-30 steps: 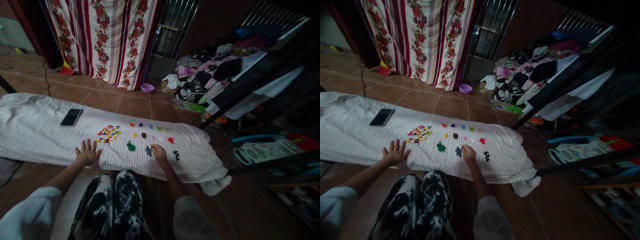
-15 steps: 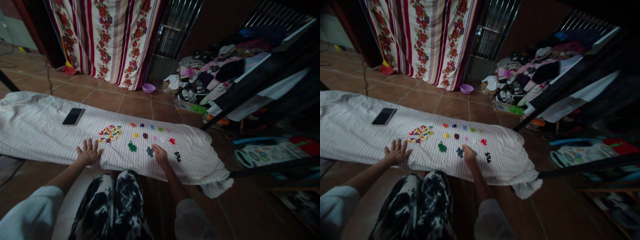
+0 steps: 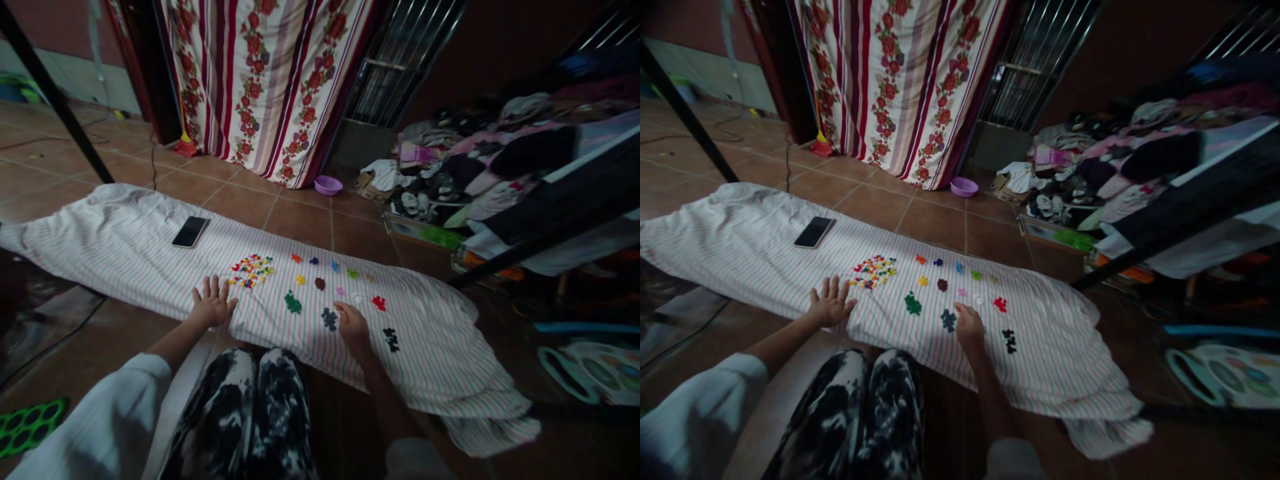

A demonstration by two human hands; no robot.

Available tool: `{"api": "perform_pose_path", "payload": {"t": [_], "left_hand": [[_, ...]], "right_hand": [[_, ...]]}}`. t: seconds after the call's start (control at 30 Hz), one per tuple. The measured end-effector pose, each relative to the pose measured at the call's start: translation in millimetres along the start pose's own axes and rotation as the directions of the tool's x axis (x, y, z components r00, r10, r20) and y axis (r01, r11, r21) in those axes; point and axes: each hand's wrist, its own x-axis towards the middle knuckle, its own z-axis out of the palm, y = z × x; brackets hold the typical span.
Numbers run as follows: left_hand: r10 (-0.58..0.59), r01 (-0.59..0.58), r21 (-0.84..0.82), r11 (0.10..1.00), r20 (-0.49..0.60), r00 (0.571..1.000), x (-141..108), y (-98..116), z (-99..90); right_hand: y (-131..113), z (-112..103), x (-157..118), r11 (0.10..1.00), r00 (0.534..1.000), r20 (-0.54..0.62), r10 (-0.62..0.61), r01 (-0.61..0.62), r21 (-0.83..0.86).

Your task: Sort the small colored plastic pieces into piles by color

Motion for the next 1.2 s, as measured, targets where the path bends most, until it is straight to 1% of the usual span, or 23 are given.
{"api": "perform_pose_path", "payload": {"t": [0.03, 0.1, 0.17, 0.23, 0.33, 0.47, 0.57, 0.67, 0.8, 0.93, 1.07, 1.2], "left_hand": [[0.005, -0.006, -0.003, 1.000, -0.006, 1.000, 0, 0, 0.8], [0.012, -0.012, -0.010, 1.000, -0.008, 1.000, 1, -1, 1.5], [0.010, -0.010, -0.014, 1.000, 0.001, 1.000, 0, 0, 0.9], [0.007, -0.006, -0.014, 1.000, 0.006, 1.000, -1, 0, -0.3], [0.009, -0.009, -0.017, 1.000, -0.005, 1.000, -1, 1, -0.6], [0.014, -0.014, -0.027, 1.000, -0.012, 1.000, 1, 0, 2.0], [0.010, -0.010, -0.033, 0.999, -0.008, 1.000, 1, 0, 2.1], [0.014, -0.015, -0.032, 0.999, -0.013, 1.000, -1, 1, 0.9], [0.019, -0.021, -0.033, 0.999, -0.041, 0.999, -1, 1, 3.0], [0.027, -0.029, -0.047, 0.998, -0.041, 0.999, 1, -1, 6.3], [0.024, -0.026, -0.055, 0.998, -0.036, 0.999, 0, 0, 4.6], [0.015, -0.016, -0.062, 0.998, -0.017, 1.000, -2, 2, 0.1]], "right_hand": [[-5, -1, 3, 0.999, 1.000, -0.014, -0.022, 0.022, -0.028], [-18, -3, 9, 0.997, 0.998, -0.003, -0.062, 0.061, -0.053], [-34, 0, 17, 0.994, 0.994, 0.040, -0.105, 0.107, -0.038], [-52, 8, 24, 0.988, 0.984, 0.090, -0.153, 0.154, -0.004], [-84, 29, 32, 0.972, 0.955, 0.183, -0.235, 0.230, 0.051], [-126, 65, 41, 0.937, 0.882, 0.318, -0.348, 0.339, 0.087], [-153, 92, 49, 0.915, 0.834, 0.386, -0.394, 0.395, 0.080], [-173, 111, 58, 0.898, 0.799, 0.435, -0.416, 0.436, 0.058], [-186, 124, 68, 0.879, 0.770, 0.483, -0.417, 0.477, -0.001], [-191, 126, 74, 0.854, 0.747, 0.525, -0.408, 0.515, -0.069], [-196, 127, 78, 0.815, 0.716, 0.557, -0.421, 0.569, -0.115], [-202, 129, 82, 0.801, 0.717, 0.576, -0.392, 0.574, -0.169]]}}
